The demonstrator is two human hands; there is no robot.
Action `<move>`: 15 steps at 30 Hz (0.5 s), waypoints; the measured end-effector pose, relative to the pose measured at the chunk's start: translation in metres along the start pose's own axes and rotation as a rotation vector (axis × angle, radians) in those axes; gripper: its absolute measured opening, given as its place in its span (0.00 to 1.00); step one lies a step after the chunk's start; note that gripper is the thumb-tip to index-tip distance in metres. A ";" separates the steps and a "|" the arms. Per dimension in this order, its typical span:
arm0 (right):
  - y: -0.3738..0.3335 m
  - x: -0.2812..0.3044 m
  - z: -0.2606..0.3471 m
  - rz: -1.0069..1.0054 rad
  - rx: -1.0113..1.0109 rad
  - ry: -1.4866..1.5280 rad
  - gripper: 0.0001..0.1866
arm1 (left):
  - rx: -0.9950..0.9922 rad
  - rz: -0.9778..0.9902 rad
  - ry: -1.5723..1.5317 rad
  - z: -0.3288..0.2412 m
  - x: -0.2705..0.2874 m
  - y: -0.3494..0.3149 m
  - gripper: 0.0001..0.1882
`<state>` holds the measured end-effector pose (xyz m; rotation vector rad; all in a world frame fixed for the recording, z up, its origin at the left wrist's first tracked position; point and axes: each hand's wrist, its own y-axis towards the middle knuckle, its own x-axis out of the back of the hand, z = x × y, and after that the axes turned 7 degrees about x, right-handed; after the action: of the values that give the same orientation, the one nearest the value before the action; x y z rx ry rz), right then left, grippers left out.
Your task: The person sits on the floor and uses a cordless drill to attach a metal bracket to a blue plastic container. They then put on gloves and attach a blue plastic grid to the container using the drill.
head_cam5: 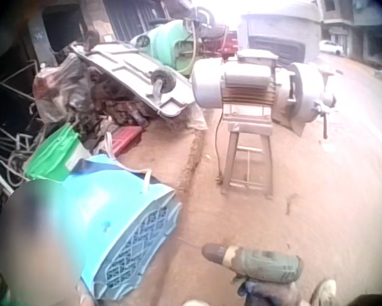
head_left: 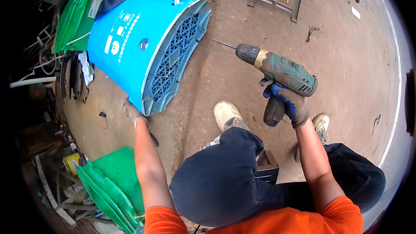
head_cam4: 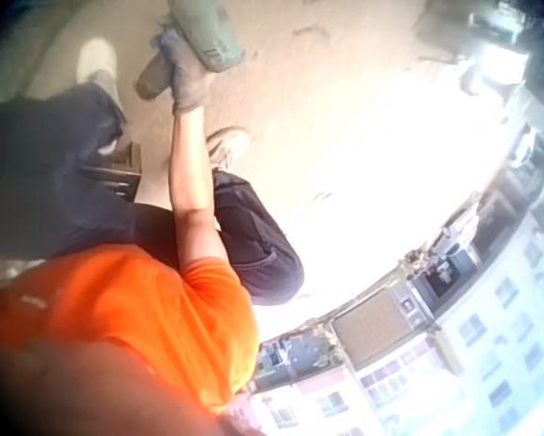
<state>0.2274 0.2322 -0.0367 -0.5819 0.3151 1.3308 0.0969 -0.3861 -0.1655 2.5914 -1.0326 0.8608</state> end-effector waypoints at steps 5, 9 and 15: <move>0.000 0.016 -0.006 -0.027 -0.021 0.045 0.27 | 0.172 -0.022 -0.140 -0.039 -0.006 -0.045 0.19; 0.000 0.027 -0.021 0.029 -0.042 0.079 0.27 | 0.337 0.437 -0.425 -0.035 0.041 -0.089 0.12; -0.003 0.047 -0.054 0.113 -0.199 0.113 0.26 | 0.979 1.167 -1.179 -0.081 0.037 -0.257 0.13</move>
<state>0.2468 0.2393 -0.1054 -0.8185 0.3137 1.4507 0.2587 -0.1874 -0.0760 3.0154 -3.3089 -0.4278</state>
